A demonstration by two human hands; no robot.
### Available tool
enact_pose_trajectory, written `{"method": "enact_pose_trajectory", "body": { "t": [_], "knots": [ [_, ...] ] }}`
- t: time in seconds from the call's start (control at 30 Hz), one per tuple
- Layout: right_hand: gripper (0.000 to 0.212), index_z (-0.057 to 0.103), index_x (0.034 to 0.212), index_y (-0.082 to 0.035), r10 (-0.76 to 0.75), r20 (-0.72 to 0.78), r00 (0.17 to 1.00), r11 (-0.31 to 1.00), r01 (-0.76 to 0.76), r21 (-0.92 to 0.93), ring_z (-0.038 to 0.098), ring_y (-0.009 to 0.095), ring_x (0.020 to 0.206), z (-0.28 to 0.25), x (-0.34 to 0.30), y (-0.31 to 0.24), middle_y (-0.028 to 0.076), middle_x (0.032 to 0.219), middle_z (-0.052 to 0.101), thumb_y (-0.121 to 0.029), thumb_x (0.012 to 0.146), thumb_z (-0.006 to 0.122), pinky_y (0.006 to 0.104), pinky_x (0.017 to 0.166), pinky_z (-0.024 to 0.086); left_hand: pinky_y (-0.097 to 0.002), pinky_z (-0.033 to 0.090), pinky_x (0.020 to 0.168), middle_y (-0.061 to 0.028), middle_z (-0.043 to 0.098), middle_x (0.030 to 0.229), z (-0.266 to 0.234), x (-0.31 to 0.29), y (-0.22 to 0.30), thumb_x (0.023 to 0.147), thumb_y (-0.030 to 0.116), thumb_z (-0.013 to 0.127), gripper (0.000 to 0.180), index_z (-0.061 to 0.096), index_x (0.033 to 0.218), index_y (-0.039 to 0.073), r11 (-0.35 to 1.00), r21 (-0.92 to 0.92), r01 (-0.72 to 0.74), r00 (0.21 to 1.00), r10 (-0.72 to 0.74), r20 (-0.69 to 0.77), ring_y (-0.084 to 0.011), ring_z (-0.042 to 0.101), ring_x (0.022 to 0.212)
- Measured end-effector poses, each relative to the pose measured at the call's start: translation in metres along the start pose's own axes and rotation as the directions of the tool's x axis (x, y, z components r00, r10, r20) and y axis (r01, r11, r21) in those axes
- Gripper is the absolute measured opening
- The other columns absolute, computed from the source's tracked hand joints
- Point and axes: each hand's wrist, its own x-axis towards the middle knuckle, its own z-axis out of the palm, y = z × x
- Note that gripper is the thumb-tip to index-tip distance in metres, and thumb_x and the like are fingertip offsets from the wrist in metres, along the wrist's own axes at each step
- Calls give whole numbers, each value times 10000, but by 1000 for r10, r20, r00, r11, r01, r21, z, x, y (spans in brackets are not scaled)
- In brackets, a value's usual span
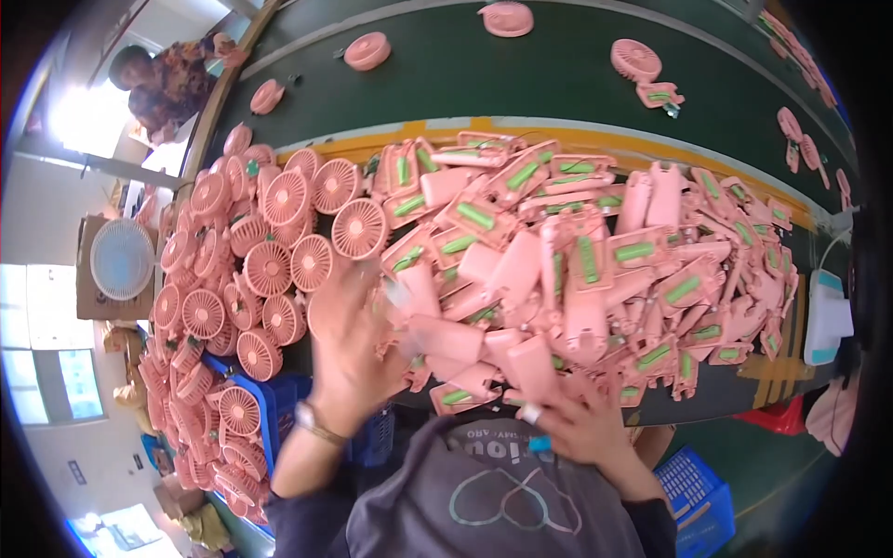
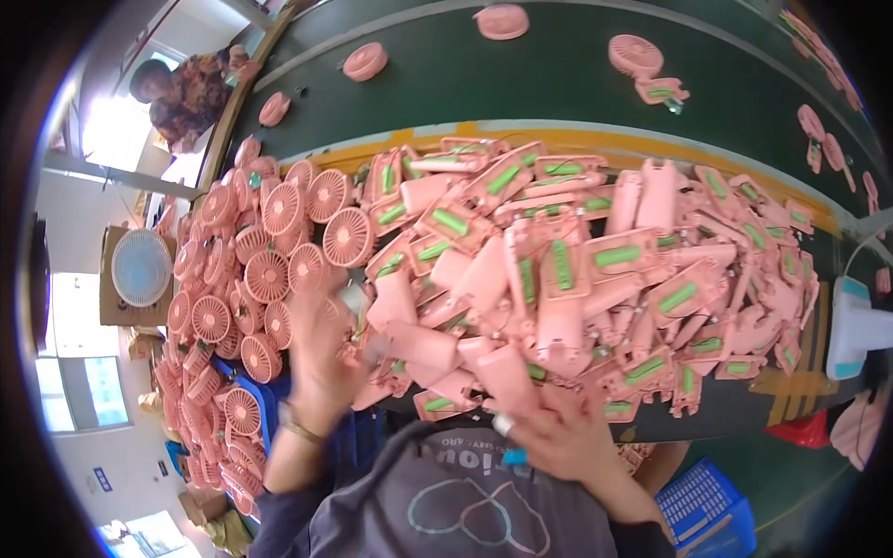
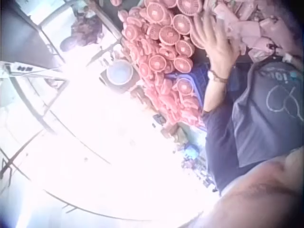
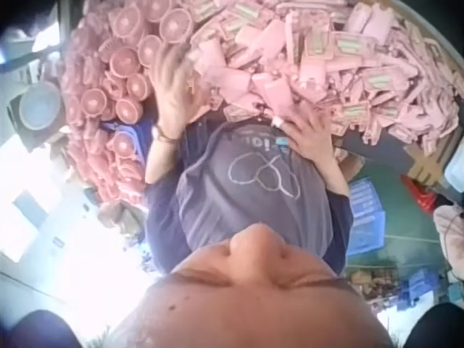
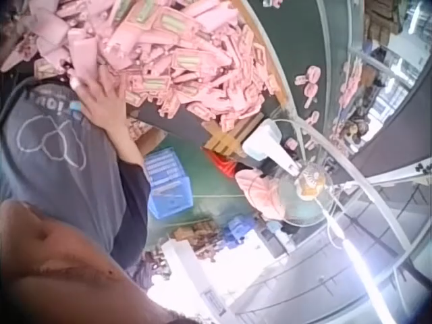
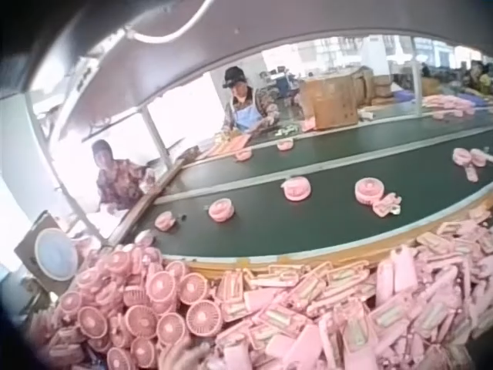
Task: The person empties a box of mini fan components onto the table, connects the wires and circuit boards into the fan casing parts by hand, and places the fan pieces onto the conveyor belt.
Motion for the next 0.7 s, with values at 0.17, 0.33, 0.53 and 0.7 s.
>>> {"method": "enact_pose_trajectory", "body": {
  "t": [0.17,0.33,0.53,0.7],
  "knots": [
    [395,656,1067,-384,78,80,994,994,-83,64,431,278,1287,19,9,1,-22,1284,504,-505,695,711,642,1047,210,-692,54,1052,-134,360,1457,60,-119,17,724,612,667,514,650,1133,302,940,293,175,973,-211,97,-479,182,1382],
    [307,668,980,-352,80,13,997,997,-80,4,479,302,1247,25,10,14,11,1256,530,-519,722,680,591,1065,235,-714,85,1007,-40,386,1465,70,-86,7,748,637,592,572,592,1236,340,937,155,314,940,-330,88,-456,202,1388],
    [375,674,991,-247,92,-46,995,994,-94,-49,462,328,1251,15,16,9,76,1239,545,-567,816,588,583,1059,260,-672,147,1024,-111,432,1399,63,-84,10,809,523,628,482,608,1201,243,936,36,350,937,-350,-3,-450,285,1336],
    [337,654,1076,-238,-123,187,975,987,139,-75,461,231,1267,16,58,-32,8,1317,541,-434,802,643,544,1057,283,-604,185,1064,-209,330,1448,51,-139,1,813,291,688,541,528,1303,128,892,171,419,908,-410,-86,-468,232,1356]
  ]
}}
